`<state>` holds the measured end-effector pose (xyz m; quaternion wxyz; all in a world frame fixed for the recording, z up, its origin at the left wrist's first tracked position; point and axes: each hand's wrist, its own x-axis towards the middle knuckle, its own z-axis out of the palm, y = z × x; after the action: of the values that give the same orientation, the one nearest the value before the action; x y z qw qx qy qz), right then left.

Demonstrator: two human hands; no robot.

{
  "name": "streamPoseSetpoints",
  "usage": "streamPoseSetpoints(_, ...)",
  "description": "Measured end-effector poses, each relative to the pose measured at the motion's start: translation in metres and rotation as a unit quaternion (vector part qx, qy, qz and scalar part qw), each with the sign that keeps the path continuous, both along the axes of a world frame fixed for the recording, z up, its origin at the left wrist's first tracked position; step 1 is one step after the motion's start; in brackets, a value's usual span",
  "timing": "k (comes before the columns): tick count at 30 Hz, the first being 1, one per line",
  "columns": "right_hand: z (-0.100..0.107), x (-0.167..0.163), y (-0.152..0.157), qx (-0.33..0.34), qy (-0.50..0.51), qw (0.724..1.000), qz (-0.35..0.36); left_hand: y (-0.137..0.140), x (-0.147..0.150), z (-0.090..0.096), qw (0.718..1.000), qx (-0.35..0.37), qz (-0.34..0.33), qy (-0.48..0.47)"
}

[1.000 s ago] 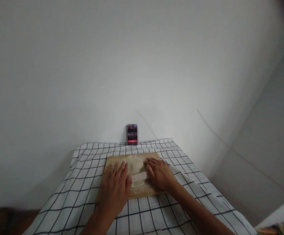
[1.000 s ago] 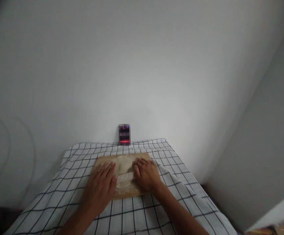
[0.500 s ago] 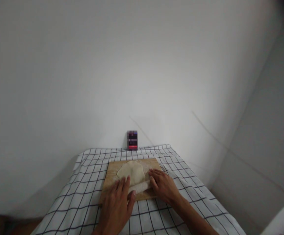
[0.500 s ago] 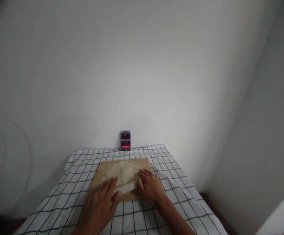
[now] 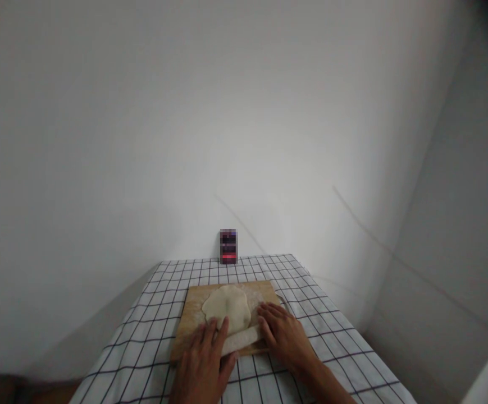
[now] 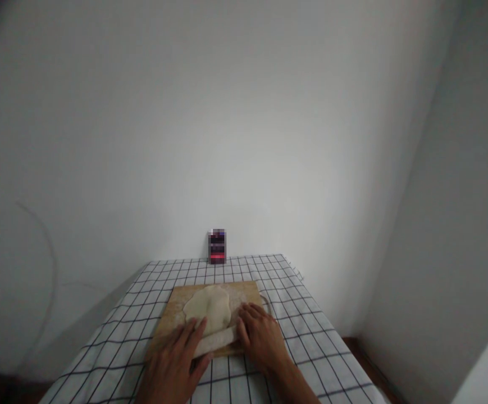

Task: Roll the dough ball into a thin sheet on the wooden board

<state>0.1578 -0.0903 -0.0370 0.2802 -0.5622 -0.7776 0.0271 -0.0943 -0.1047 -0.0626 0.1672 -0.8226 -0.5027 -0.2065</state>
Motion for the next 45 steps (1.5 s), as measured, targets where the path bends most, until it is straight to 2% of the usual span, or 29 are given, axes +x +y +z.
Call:
streamPoseSetpoints(4, -0.007, 0.002, -0.005, 0.040, 0.020, 0.999, 0.021, -0.007, -0.006, 0.012, 0.998, -0.006, -0.057, 0.003)
streamPoseSetpoints(8, -0.001, 0.001, -0.007, 0.055, -0.034, 0.998, 0.024, -0.006, -0.009, 0.026, 0.996, -0.054, -0.067, -0.010)
streamPoseSetpoints(13, 0.035, -0.008, 0.020, -0.049, -0.128, 0.990, -0.020, 0.022, -0.012, 0.057, 0.984, -0.131, -0.095, -0.072)
streamPoseSetpoints(15, 0.048, -0.012, 0.036, -0.067, -0.145, 0.987, -0.037, 0.041, -0.015, 0.063, 0.979, -0.150, -0.096, -0.097)
streamPoseSetpoints(17, 0.055, -0.015, 0.050, -0.072, -0.149, 0.985, -0.041, 0.061, -0.019, 0.059, 0.975, -0.156, -0.103, -0.124)
streamPoseSetpoints(19, 0.055, -0.018, 0.060, -0.069, -0.149, 0.986, -0.039, 0.082, -0.021, 0.046, 0.977, -0.127, -0.103, -0.137)
streamPoseSetpoints(22, 0.046, -0.019, 0.069, -0.063, -0.142, 0.987, -0.038, 0.106, -0.020, 0.024, 0.989, -0.046, -0.073, -0.118)
streamPoseSetpoints(25, 0.035, -0.019, 0.071, -0.070, -0.131, 0.988, -0.033, 0.119, -0.017, 0.016, 0.996, 0.001, -0.047, -0.078)
streamPoseSetpoints(30, 0.021, -0.017, 0.050, -0.044, -0.080, 0.996, -0.022, 0.108, -0.016, 0.019, 0.994, 0.030, -0.092, -0.058)
streamPoseSetpoints(36, 0.009, -0.020, -0.001, -0.019, -0.058, 0.998, -0.005, 0.054, -0.024, 0.014, 0.992, 0.021, -0.104, -0.063)
streamPoseSetpoints(39, 0.004, -0.019, -0.014, 0.003, -0.052, 0.999, -0.001, 0.036, -0.028, 0.011, 0.992, 0.018, -0.108, -0.060)
streamPoseSetpoints(42, 0.005, -0.017, -0.004, -0.003, -0.058, 0.998, 0.012, 0.046, -0.028, 0.011, 0.994, 0.009, -0.102, -0.047)
streamPoseSetpoints(45, 0.015, -0.015, 0.026, -0.028, -0.070, 0.997, 0.013, 0.076, -0.020, 0.016, 0.996, -0.004, -0.082, -0.038)
